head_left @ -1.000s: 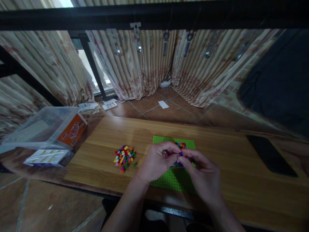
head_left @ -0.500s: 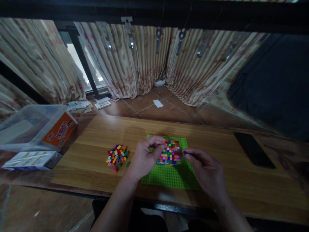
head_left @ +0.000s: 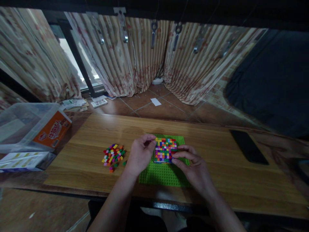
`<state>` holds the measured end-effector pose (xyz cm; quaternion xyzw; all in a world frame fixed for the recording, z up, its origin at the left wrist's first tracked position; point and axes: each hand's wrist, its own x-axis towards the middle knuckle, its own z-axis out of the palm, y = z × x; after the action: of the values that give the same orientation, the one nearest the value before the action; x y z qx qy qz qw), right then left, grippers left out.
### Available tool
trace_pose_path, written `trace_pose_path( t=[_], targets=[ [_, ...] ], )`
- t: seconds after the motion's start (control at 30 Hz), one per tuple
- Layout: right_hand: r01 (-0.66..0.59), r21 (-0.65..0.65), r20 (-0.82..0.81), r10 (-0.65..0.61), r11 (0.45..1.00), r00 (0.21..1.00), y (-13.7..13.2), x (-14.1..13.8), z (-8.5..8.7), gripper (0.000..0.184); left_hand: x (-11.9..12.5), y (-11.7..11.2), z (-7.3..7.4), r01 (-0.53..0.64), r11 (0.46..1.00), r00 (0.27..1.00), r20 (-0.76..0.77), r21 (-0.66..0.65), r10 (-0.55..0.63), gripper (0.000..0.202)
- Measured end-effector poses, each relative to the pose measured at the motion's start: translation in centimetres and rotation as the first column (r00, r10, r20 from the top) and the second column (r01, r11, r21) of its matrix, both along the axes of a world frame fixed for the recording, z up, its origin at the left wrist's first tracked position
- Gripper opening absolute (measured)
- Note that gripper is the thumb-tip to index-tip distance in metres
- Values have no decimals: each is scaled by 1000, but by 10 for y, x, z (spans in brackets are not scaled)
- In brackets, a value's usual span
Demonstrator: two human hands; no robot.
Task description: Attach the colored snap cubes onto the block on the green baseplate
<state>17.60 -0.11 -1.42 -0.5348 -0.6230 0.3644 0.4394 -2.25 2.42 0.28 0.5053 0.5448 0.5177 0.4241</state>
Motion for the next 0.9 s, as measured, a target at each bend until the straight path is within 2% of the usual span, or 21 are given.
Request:
trace_pose_path(
  t=[0.13,0.23,0.53,0.7,0.9],
  targets=[
    [29,-54,-89,-34,998,995,2,-3,0,9,0,-1,2,8,999,1000,-1,-35,-8,11],
    [10,-151,-215,-42,989,976,2,-5,-2,15,0,-1,2,22,999,1000,-2,-34,-22,11],
    [-30,-341,-521,-162,940,838,1,-14,-5,27,1,-1,3,47,997,999,-11,-61,-48,12],
    [-40,-355,-550,-174,934,817,-1,-14,-8,28,4,-2,-1,37,996,996,-73,-86,-43,17],
    [-19,-298,-483,-134,954,865,0,-14,-7,28,4,-2,-2,37,997,998,-56,-68,-41,18]
  ],
)
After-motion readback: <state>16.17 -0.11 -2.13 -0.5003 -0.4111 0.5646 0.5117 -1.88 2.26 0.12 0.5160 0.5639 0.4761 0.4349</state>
